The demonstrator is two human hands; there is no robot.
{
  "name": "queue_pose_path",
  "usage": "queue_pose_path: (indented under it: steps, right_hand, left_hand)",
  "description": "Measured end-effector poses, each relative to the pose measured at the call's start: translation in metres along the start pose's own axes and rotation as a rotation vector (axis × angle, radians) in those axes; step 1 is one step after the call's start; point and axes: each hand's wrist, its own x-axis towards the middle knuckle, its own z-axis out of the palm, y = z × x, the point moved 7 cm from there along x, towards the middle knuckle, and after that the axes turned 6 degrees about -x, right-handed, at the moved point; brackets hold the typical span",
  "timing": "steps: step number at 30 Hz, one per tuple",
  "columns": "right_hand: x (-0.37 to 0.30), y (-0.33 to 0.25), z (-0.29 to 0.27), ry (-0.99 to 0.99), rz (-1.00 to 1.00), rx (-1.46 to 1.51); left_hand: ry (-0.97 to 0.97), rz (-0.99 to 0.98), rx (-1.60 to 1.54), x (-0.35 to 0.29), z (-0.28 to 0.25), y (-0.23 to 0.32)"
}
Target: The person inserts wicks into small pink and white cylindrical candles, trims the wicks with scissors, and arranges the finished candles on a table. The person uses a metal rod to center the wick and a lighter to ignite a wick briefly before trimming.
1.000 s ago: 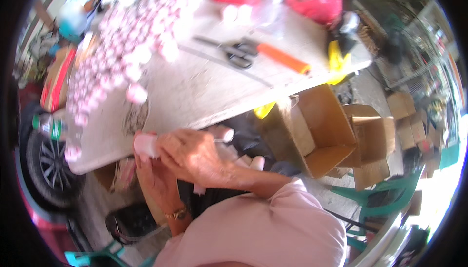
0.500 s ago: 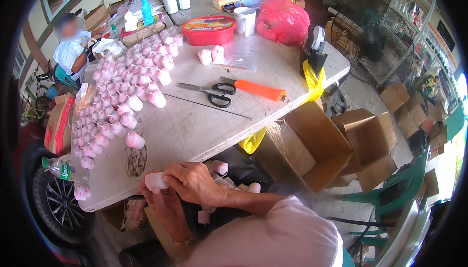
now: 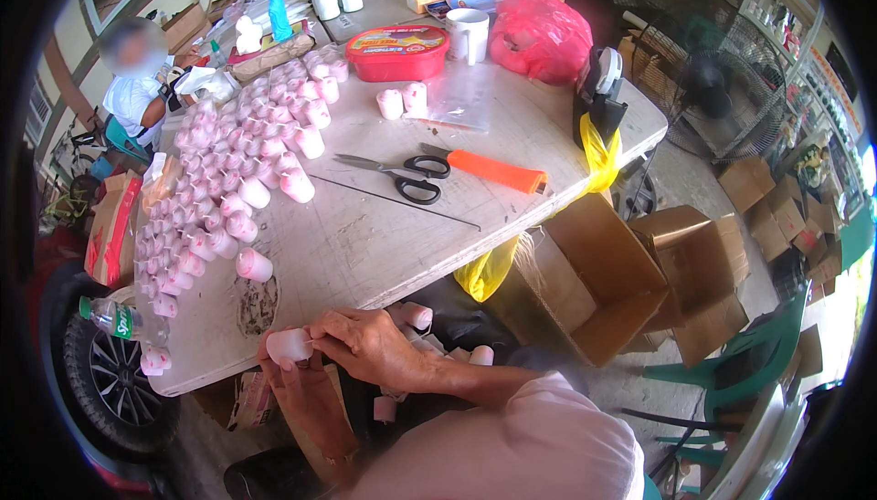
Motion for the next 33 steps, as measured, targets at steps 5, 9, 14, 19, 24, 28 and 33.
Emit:
queue_pose_path:
  steps: [5,9,14,19,24,28,33]
  right_hand:
    - [-0.001,-0.002,0.000,-0.005,-0.028,-0.012]
    - [0.000,-0.004,0.001,-0.023,-0.019,-0.008]
    - [0.000,-0.004,0.001,-0.093,-0.059,0.076]
    - [0.003,0.001,0.001,-0.066,-0.029,0.096]
    - [0.003,0.007,0.004,-0.095,0.083,0.060]
    - [-0.003,0.010,0.009,-0.125,0.188,0.185]
    - [-0.010,0.014,0.003,-0.122,0.156,0.084]
  left_hand:
    - [-0.020,-0.009,0.003,-0.001,0.005,-0.002]
    - [-0.001,-0.031,-0.002,-0.005,0.005,-0.003]
    - [0.020,0.003,0.011,0.000,0.000,0.001]
    - [0.002,-0.001,0.028,-0.002,0.000,0.001]
    - [0.008,-0.018,0.032,-0.002,0.003,-0.008]
    - [0.021,-0.014,0.011,-0.001,-0.001,-0.004]
    - [0.029,-0.024,-0.007,-0.002,-0.005,-0.001]
